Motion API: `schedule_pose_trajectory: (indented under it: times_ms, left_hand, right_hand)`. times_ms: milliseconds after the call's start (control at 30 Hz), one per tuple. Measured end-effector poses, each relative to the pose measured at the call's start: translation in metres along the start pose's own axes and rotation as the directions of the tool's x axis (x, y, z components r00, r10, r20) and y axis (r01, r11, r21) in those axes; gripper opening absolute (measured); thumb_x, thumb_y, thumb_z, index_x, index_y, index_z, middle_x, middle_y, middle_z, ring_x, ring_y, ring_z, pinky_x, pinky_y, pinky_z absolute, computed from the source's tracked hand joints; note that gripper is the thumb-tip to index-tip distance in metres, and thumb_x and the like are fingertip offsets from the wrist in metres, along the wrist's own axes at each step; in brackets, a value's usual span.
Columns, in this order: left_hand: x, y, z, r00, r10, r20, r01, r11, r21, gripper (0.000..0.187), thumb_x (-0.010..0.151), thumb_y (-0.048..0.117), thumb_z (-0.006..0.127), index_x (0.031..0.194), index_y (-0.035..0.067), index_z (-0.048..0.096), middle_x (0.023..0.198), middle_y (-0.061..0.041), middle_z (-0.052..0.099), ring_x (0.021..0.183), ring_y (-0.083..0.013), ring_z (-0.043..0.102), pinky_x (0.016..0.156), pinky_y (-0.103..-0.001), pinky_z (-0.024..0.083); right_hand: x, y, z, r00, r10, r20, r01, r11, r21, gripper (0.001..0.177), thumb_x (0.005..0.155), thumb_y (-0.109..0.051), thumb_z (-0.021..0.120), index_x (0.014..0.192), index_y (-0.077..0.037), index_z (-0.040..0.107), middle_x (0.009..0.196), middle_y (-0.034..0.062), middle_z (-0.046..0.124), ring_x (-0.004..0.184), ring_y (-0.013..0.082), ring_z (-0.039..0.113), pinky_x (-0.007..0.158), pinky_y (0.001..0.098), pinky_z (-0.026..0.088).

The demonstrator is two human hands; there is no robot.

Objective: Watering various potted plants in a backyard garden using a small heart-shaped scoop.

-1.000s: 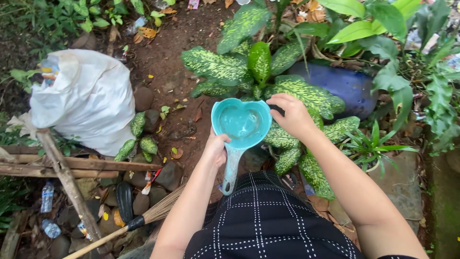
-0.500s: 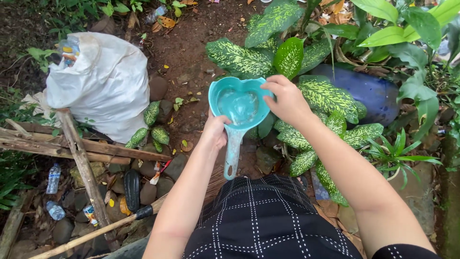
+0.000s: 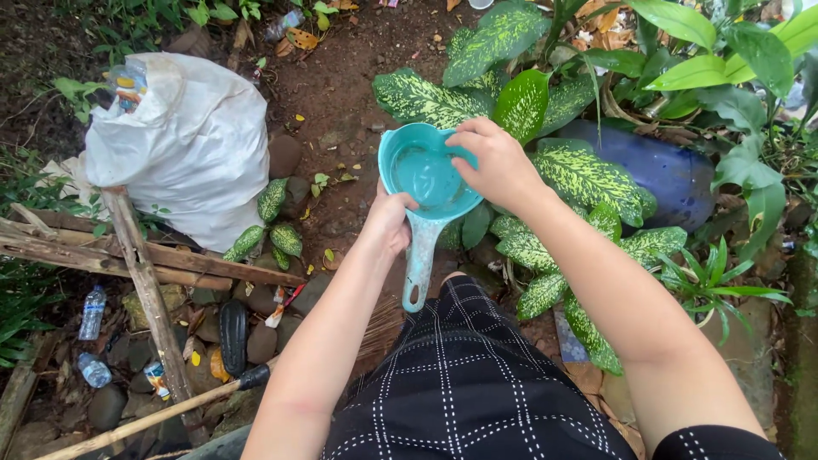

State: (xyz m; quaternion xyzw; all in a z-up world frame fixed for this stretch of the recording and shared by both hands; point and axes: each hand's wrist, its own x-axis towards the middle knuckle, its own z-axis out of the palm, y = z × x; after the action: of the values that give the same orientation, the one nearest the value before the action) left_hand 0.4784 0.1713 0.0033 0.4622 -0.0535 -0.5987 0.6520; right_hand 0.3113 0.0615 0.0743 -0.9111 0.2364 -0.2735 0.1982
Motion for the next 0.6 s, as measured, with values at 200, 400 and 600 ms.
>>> schedule_pose_trajectory:
  times_ms: [200,400,600]
  left_hand:
    - [0.017,0.002,0.006,1.000,-0.022,-0.002,0.022,1.000,0.015,0.097,0.068,-0.019,0.038,0.155,0.023,0.027,0.142,-0.018,0.050,0.127,-0.0384,0.059,0.093,-0.054,0.061]
    - [0.021,0.009,0.005,0.999,-0.044,-0.006,0.045,0.998,0.052,0.096,0.071,-0.019,0.039,0.156,0.022,0.024,0.144,-0.020,0.048,0.127,-0.0390,0.059,0.093,-0.054,0.061]
    - [0.039,0.009,0.000,0.998,-0.054,0.013,0.053,0.998,0.023,0.097,0.071,-0.020,0.038,0.157,0.022,0.023,0.143,-0.021,0.047,0.126,-0.0408,0.059,0.091,-0.057,0.062]
  right_hand:
    - [0.009,0.021,-0.004,1.000,0.015,-0.004,-0.014,0.998,0.057,0.028,0.084,-0.009,0.078,0.112,-0.007,0.074,0.117,0.0139,0.068,0.106,0.0328,0.068,0.092,0.0408,0.057]
    - [0.014,0.030,0.000,0.999,0.037,0.012,-0.037,0.995,0.096,0.027,0.085,-0.010,0.078,0.112,-0.007,0.074,0.115,0.0137,0.069,0.105,0.0325,0.069,0.090,0.0405,0.056]
    - [0.025,0.031,-0.006,0.999,0.040,0.025,-0.042,0.996,0.081,0.029,0.084,-0.010,0.080,0.113,-0.007,0.074,0.111,0.0130,0.071,0.103,0.0311,0.069,0.089,0.0411,0.057]
